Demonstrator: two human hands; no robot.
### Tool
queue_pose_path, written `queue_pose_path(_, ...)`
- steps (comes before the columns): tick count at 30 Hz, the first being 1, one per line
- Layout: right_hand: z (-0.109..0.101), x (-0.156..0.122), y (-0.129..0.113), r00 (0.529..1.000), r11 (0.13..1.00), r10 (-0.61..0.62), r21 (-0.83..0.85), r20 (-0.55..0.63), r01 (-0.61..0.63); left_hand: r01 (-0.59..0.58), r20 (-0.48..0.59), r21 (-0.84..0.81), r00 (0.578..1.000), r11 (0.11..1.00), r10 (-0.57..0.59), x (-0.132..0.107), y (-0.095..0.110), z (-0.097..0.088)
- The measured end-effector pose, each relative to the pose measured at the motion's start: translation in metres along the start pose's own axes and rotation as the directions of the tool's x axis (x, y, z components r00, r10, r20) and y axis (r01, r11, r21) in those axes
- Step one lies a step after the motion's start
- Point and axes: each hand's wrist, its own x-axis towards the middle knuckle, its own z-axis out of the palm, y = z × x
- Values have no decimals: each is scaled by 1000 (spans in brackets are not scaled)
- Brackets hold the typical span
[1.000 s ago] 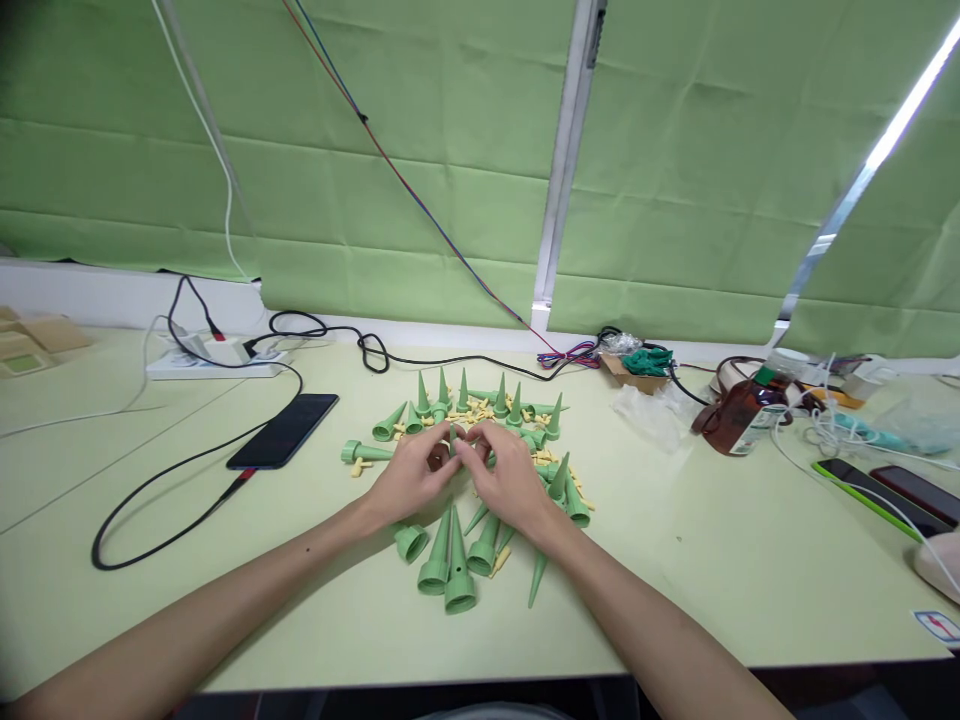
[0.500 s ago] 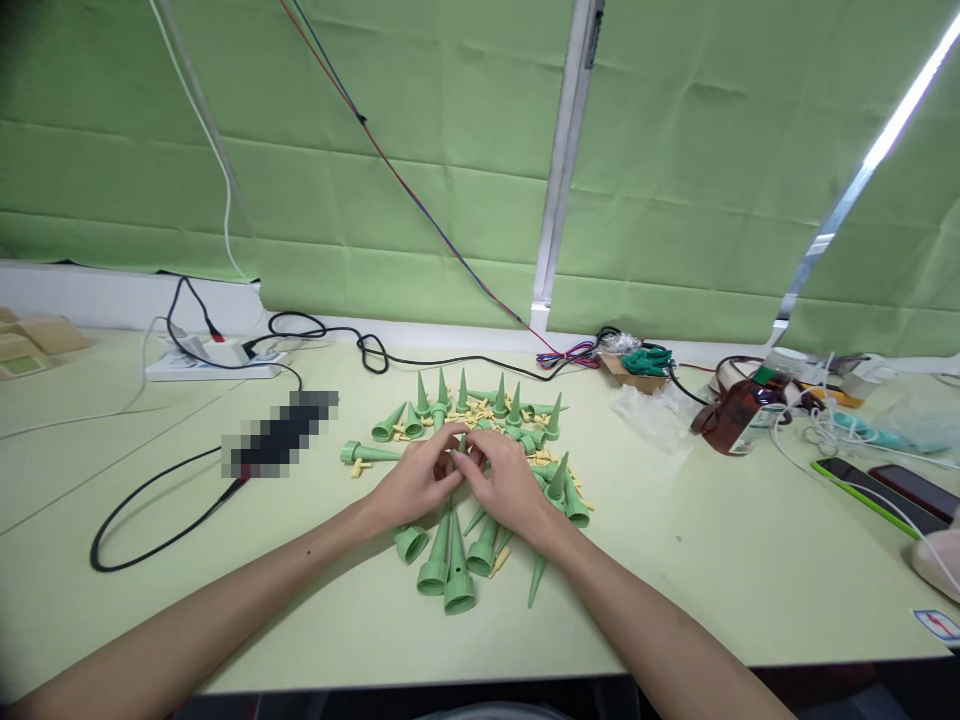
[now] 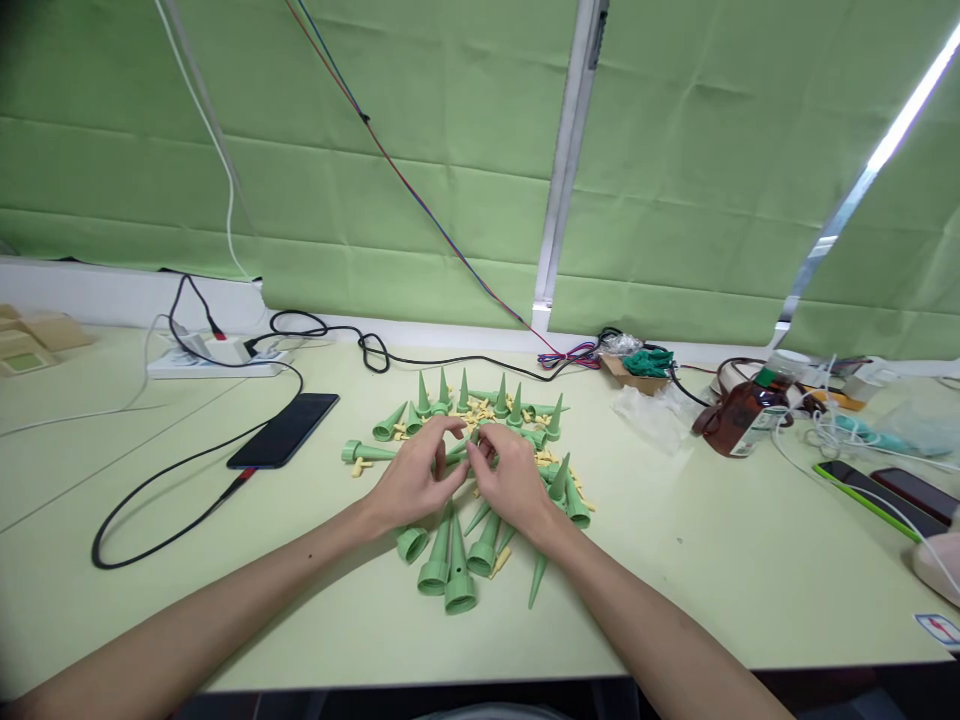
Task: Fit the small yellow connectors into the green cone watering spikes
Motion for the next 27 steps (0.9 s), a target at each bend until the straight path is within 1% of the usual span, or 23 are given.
queue_pose_path(2, -1, 1, 1, 1000, 1000, 9, -14, -25, -9, 10, -33, 16, 999, 1000, -10, 0, 0, 0)
queue_pose_path(4, -2, 2, 3, 998, 999, 12, -31, -54, -14, -34, -8, 22, 999, 999, 34, 0, 0, 0)
queue_pose_path(6, -2, 2, 4, 997, 999, 17, -41, -78, -20, -125, 84, 33, 989, 992, 122, -1, 1, 0)
queue_pose_path(8, -3, 2, 4, 995, 999, 20, -48, -96, -25, -218, 195, 52, 959, 975, 204, -1, 3, 0)
queue_pose_path(10, -2, 2, 4, 994, 998, 20, -54, -111, -27, -276, 272, 68, 930, 959, 248, -2, 5, 0)
queue_pose_path(11, -2, 2, 4, 993, 998, 18, -56, -116, -24, -290, 292, 72, 921, 954, 258, -2, 6, 0)
queue_pose_path(13, -2, 1, 4, 993, 998, 10, -55, -120, -17, -298, 305, 77, 916, 951, 262, -2, 6, 0)
queue_pose_path(19, -2, 1, 4, 994, 999, -12, -51, -109, 7, -299, 302, 114, 919, 947, 254, -1, 0, 1)
queue_pose_path(27, -2, 1, 3, 995, 999, 2, -53, -99, -7, -309, 319, 178, 916, 934, 242, -1, 0, 1)
